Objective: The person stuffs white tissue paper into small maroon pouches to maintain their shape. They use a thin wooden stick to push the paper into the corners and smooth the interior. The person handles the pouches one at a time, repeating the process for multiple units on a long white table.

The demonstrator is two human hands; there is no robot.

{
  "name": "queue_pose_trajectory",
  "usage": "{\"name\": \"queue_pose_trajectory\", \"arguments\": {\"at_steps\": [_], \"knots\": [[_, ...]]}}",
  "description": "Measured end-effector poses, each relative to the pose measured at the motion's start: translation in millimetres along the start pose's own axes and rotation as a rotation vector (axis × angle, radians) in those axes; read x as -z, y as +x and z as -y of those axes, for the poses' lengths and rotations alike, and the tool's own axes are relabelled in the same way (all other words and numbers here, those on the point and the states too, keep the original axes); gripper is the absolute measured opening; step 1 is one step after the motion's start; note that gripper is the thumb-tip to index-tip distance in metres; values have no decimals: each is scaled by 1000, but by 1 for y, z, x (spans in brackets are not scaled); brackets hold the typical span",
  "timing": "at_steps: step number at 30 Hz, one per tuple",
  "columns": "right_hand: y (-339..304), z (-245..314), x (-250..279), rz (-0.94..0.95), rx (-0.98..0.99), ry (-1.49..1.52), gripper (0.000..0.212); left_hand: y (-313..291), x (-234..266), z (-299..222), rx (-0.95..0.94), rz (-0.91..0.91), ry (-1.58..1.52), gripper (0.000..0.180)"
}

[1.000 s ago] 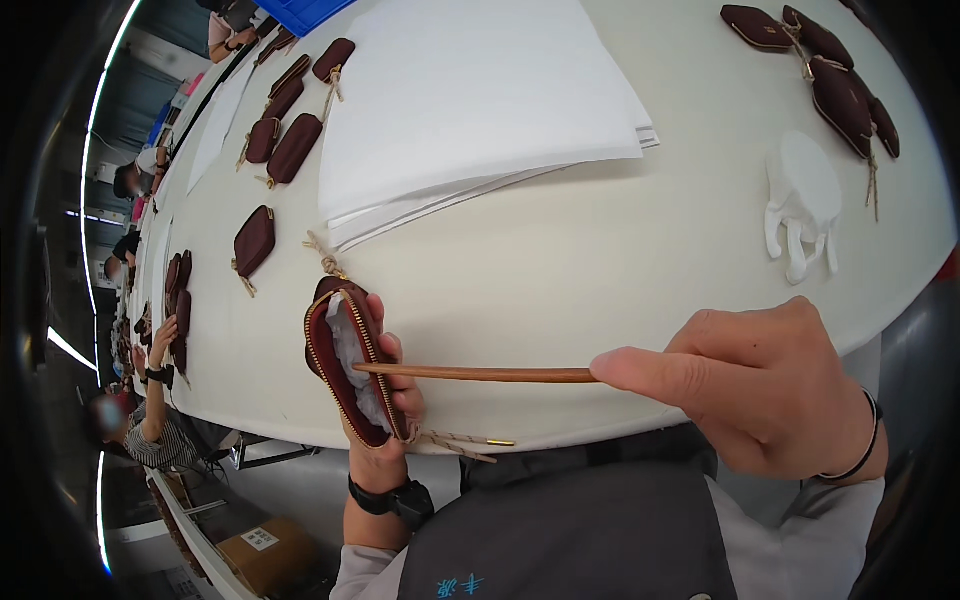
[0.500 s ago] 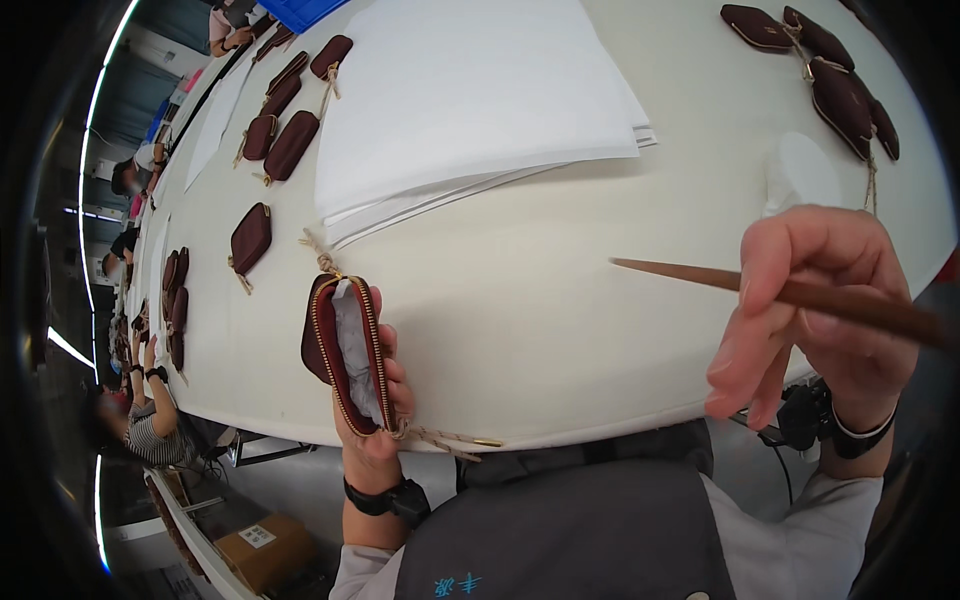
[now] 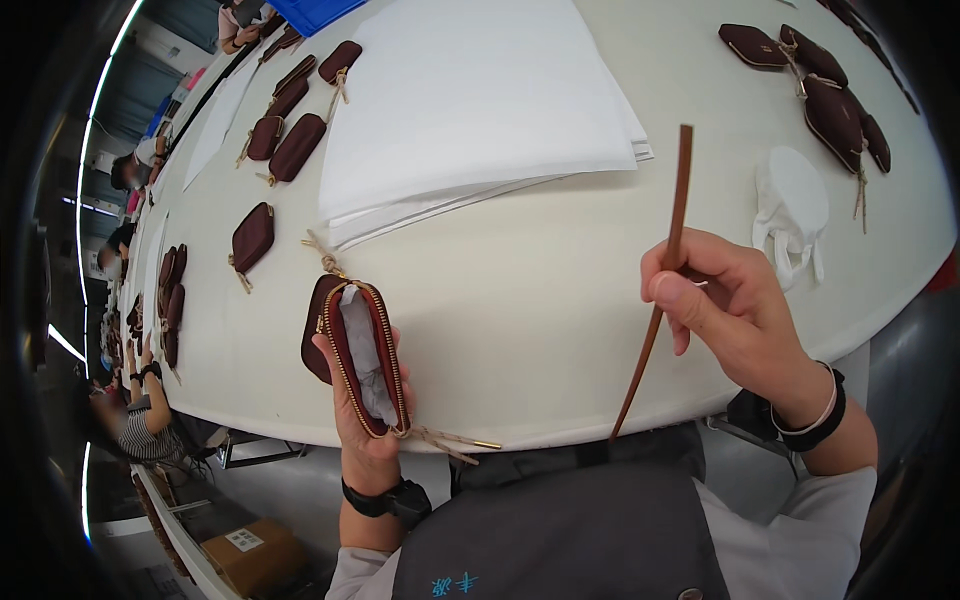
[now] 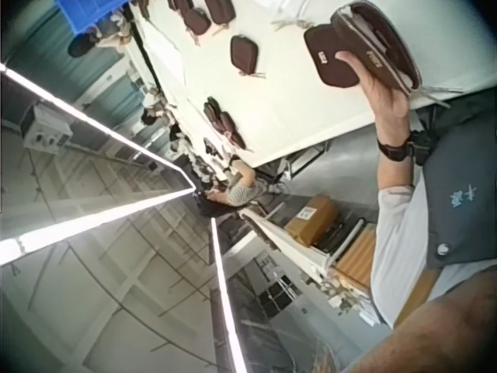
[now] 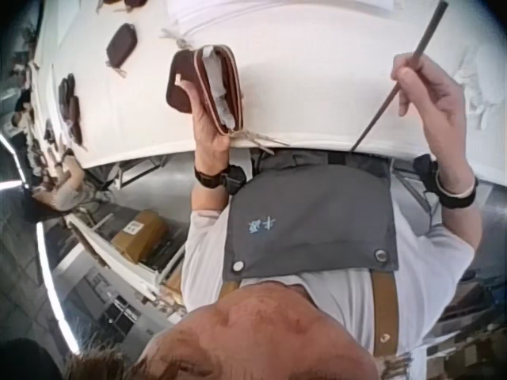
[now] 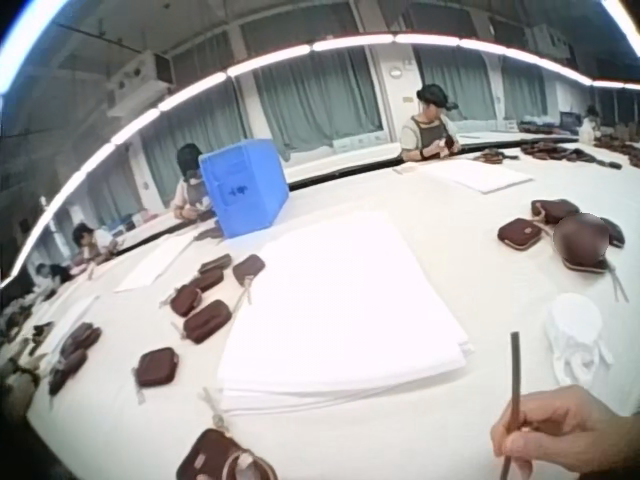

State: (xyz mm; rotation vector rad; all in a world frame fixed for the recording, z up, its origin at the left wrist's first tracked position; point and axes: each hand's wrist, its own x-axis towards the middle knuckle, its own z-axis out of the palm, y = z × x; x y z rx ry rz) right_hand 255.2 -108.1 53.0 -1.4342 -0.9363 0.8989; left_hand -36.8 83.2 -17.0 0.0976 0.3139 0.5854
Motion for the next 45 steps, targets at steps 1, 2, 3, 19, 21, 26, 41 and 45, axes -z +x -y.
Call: {"name": "queue_pose_trajectory", "arguments": {"at_steps": [1,2,3,19,21,26,41,45], "knots": [[1,5,2,-72,109,36,27,1,-4,2,-25,-24,23,63],[1,13,4,-146,209,73,27,2,-6,5,-46,-55,41,65],[2,20,7,-219,308,109,28,2,-10,8,-66,-87,60,68],[-8,25,0,197,419,-437,17,-1,-3,9,-160,-176,106,55],[-10,20,5,453,317,-515,27,-1,4,7,-154,-119,105,56],[-19,0,-1,641,64,-223,32,0,14,3,-79,72,144,52],[-55,10,10,323,-177,-387,40,4,-34,35,-241,-79,932,65],[-54,-8,7,337,-71,-359,38,-4,-30,37,-241,42,1260,69]]}}
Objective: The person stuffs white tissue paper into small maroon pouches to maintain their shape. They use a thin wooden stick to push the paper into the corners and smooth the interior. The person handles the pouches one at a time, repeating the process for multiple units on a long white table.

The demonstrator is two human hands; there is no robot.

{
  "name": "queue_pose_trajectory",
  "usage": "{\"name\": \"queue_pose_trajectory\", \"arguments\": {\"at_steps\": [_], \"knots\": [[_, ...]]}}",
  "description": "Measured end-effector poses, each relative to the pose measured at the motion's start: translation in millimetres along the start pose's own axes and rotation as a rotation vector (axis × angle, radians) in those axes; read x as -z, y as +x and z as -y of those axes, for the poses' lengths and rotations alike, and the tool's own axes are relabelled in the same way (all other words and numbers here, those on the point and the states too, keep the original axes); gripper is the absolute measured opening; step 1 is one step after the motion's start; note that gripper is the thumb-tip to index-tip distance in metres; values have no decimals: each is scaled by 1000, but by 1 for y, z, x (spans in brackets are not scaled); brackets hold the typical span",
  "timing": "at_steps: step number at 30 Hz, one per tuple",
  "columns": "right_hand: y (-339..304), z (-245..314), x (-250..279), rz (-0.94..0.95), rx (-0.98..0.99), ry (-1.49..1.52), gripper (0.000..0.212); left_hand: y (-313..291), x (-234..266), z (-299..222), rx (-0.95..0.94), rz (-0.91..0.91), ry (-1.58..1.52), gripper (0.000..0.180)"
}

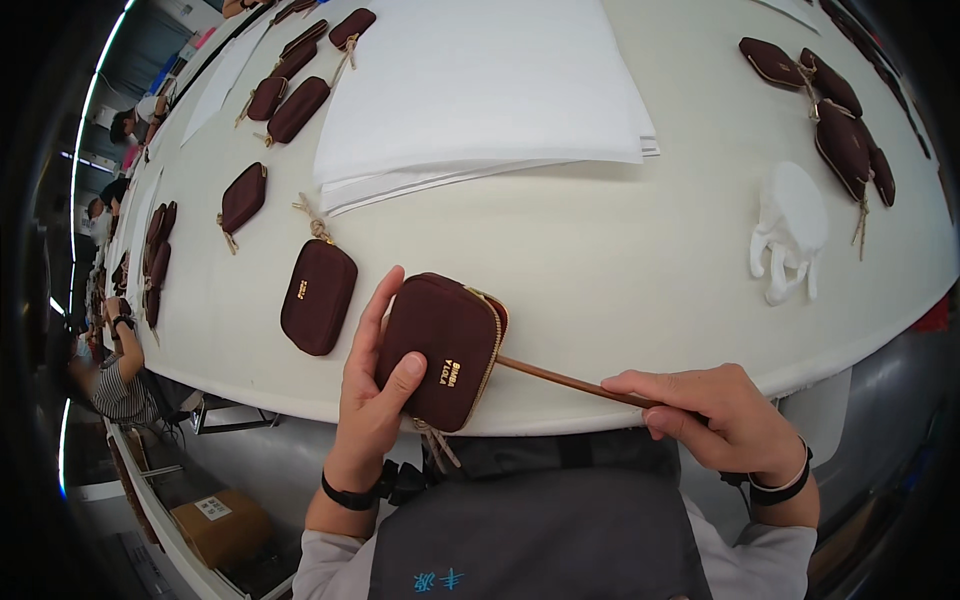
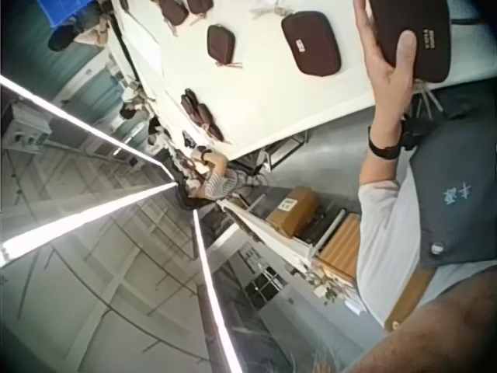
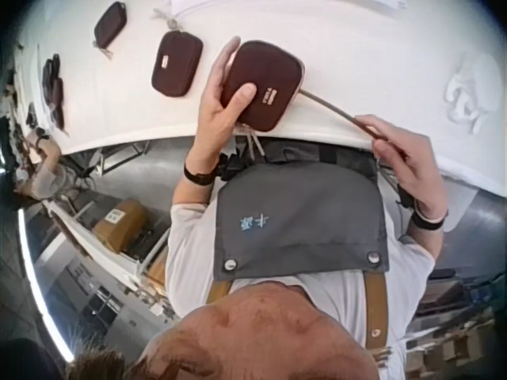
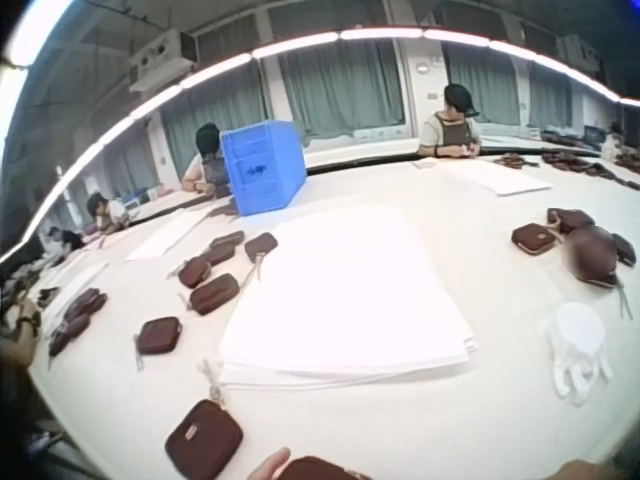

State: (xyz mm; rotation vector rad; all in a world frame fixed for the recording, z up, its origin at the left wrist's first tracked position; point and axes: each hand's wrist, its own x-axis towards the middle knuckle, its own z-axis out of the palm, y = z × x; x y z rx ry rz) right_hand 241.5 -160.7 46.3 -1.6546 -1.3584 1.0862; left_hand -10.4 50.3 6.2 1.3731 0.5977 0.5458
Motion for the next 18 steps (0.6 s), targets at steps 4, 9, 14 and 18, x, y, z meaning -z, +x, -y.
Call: {"name": "queue_pose_trajectory", "arguments": {"at_steps": [4,9,14,18], "knots": [[7,-5,-5,23,24,-28,36,-5,-3,-9,-248,52,591,64],[18,-6,-17,-18,112,-242,41,0,-11,-15,-467,308,1191,62],[14,0,-19,-45,143,-545,56,-4,-21,-10,-448,351,1195,70],[12,15,-17,-27,138,-717,61,-5,-23,-5,-515,363,1178,67]]}}
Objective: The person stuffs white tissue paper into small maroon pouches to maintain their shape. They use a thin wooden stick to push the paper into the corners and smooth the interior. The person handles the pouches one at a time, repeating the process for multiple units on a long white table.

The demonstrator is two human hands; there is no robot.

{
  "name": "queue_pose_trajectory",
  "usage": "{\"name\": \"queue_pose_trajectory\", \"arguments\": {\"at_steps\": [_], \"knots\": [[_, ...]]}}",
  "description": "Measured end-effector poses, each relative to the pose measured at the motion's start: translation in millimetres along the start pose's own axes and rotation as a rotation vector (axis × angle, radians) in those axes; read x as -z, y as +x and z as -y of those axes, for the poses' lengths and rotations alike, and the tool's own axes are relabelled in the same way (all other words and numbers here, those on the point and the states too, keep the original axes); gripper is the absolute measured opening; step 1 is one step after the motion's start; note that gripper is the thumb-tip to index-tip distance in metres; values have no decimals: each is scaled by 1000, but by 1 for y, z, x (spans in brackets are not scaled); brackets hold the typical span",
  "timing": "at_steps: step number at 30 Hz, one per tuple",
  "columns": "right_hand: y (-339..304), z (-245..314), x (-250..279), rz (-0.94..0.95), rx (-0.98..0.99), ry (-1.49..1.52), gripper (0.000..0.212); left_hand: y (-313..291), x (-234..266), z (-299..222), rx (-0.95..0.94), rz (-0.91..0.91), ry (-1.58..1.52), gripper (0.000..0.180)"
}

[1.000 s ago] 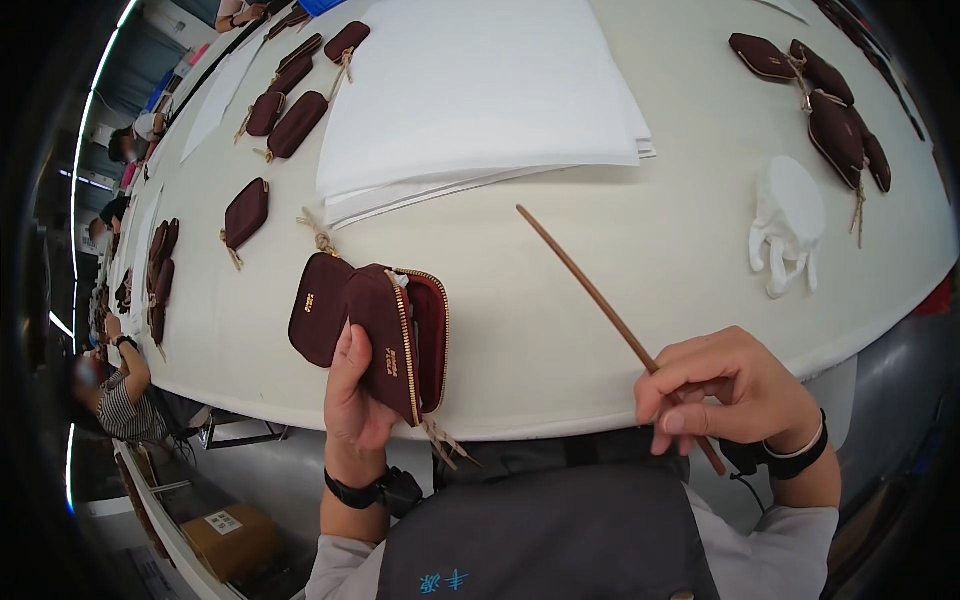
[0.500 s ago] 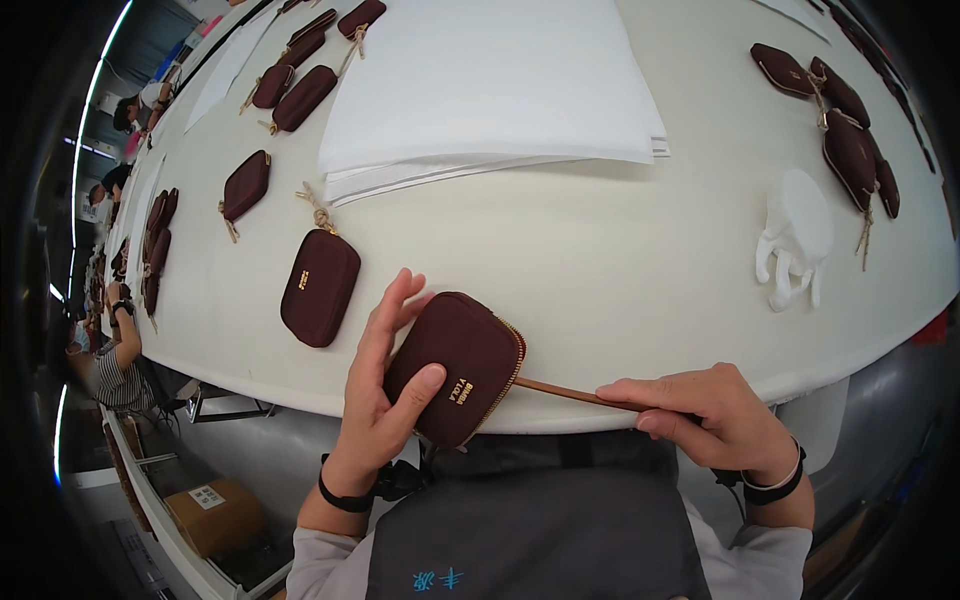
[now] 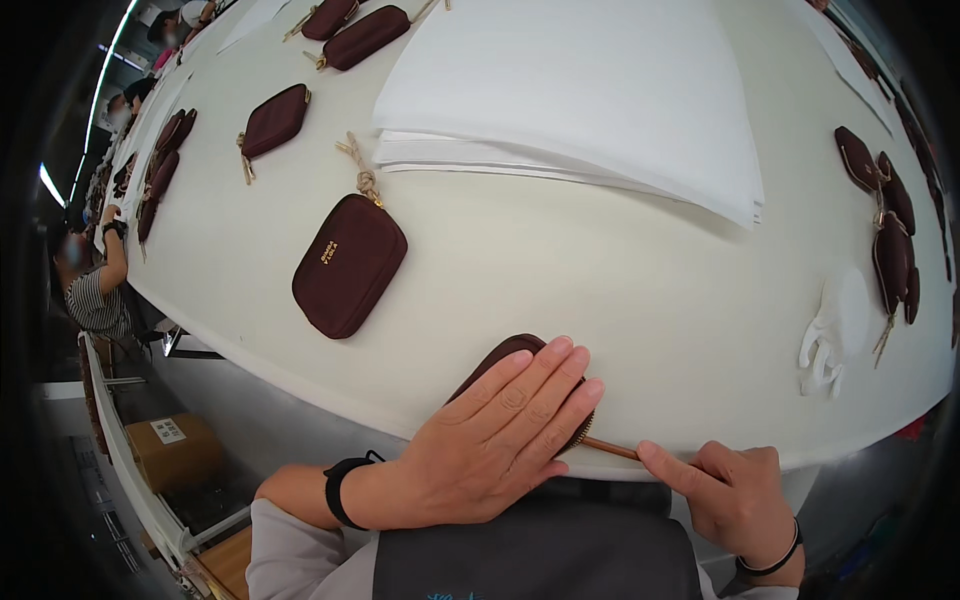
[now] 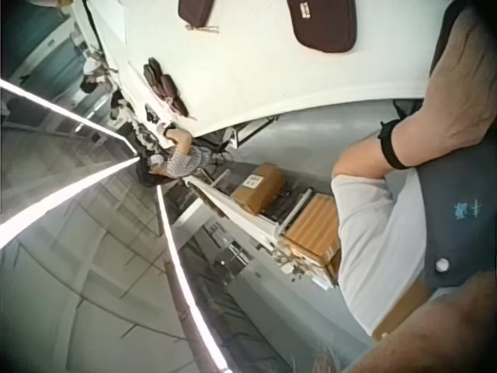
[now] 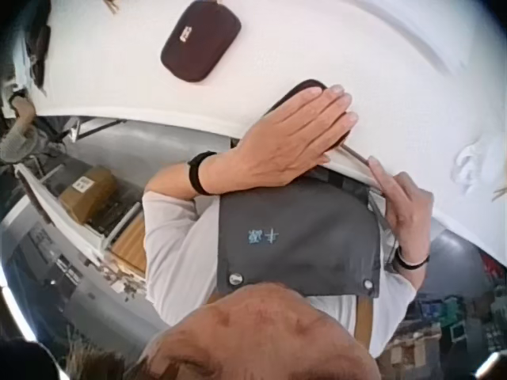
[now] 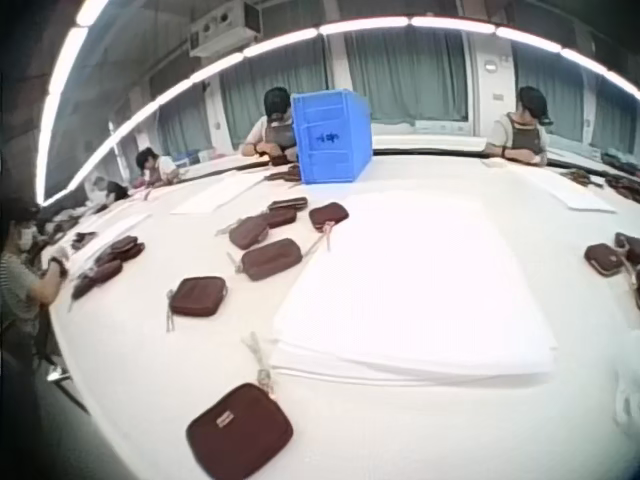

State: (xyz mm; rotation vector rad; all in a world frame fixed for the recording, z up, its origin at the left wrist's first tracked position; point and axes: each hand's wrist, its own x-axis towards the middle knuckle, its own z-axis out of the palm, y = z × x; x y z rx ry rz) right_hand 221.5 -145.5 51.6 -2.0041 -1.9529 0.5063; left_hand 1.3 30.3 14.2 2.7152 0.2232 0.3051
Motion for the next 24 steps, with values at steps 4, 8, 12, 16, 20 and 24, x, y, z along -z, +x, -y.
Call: {"name": "queue_pose_trajectory", "arguments": {"at_steps": [4,8,12,16,20,24], "knots": [[7,16,12,47,-33,-110,58,-1,-6,2,-28,-15,44,62],[22,32,13,96,-42,-151,55,-1,-7,8,-97,-11,177,55],[36,30,15,147,-9,-132,54,-2,-8,13,-114,-23,127,51],[33,17,15,169,-21,-28,51,-3,-12,12,-108,-43,161,52],[31,-3,34,258,-109,115,49,-3,-12,15,-111,-48,209,52],[41,0,20,254,-96,102,54,-2,-12,15,-120,-42,200,52]]}}
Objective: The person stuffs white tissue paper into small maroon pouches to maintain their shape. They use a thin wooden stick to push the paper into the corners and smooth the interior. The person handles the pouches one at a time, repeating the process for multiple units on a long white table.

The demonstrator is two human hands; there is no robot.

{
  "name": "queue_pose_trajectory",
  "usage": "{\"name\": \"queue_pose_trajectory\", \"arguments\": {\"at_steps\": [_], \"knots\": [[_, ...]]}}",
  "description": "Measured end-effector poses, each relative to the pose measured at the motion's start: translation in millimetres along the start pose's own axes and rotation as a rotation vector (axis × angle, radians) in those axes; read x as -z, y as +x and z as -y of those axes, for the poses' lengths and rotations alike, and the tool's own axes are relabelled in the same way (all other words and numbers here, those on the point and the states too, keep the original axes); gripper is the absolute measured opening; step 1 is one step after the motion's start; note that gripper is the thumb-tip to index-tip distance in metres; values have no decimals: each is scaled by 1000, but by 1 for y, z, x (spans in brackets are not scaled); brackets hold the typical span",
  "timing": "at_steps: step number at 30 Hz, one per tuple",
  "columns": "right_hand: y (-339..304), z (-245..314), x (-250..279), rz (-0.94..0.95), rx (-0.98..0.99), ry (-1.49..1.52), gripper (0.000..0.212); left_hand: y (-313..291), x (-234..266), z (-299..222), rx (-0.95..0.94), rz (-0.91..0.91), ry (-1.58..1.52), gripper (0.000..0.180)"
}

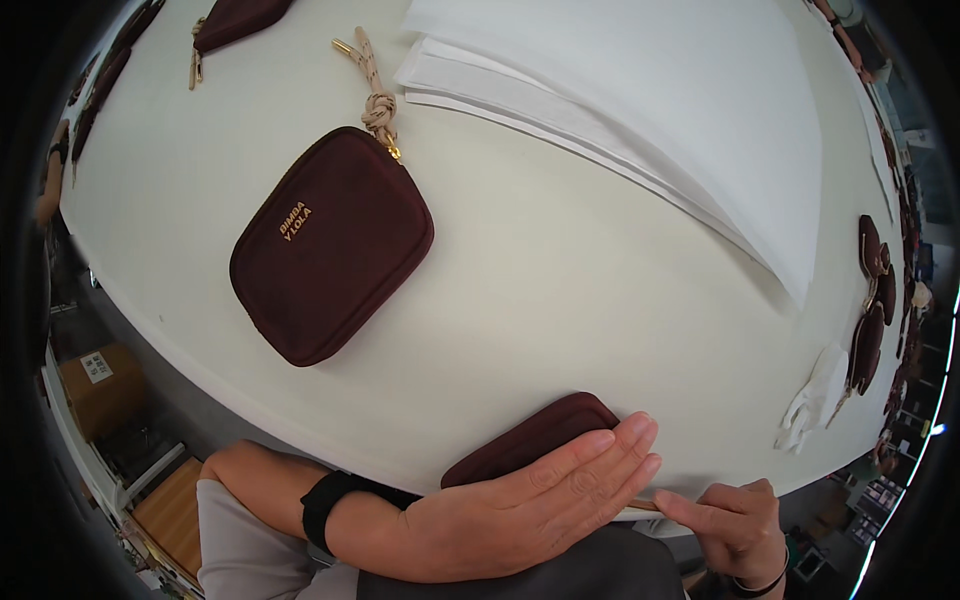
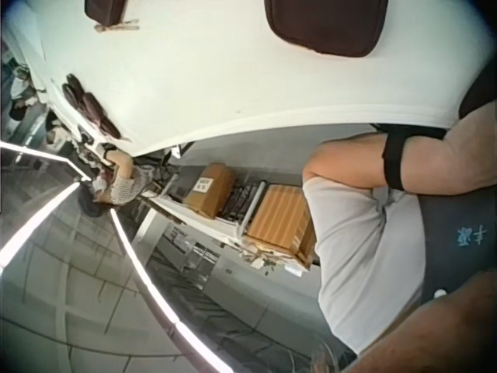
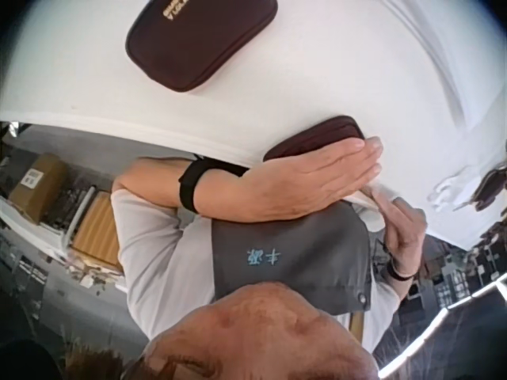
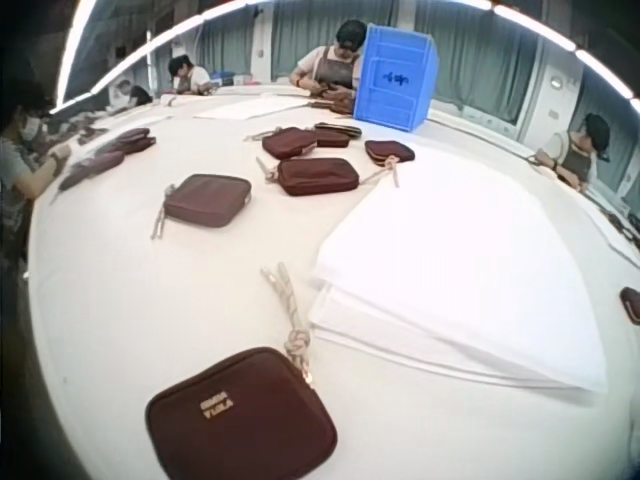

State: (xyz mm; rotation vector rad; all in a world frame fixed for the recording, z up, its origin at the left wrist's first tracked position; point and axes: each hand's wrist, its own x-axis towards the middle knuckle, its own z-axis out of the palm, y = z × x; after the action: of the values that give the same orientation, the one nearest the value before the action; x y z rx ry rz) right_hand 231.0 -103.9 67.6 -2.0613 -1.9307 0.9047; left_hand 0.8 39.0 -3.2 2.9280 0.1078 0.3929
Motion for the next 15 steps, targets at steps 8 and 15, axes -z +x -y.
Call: {"name": "queue_pose_trajectory", "arguments": {"at_steps": [8,15], "knots": [[-5,5,10,-28,-28,-9,57,-4,-3,-3,71,-63,-22,51],[-15,24,3,-158,-84,-229,55,0,3,-3,31,11,84,53]]}}
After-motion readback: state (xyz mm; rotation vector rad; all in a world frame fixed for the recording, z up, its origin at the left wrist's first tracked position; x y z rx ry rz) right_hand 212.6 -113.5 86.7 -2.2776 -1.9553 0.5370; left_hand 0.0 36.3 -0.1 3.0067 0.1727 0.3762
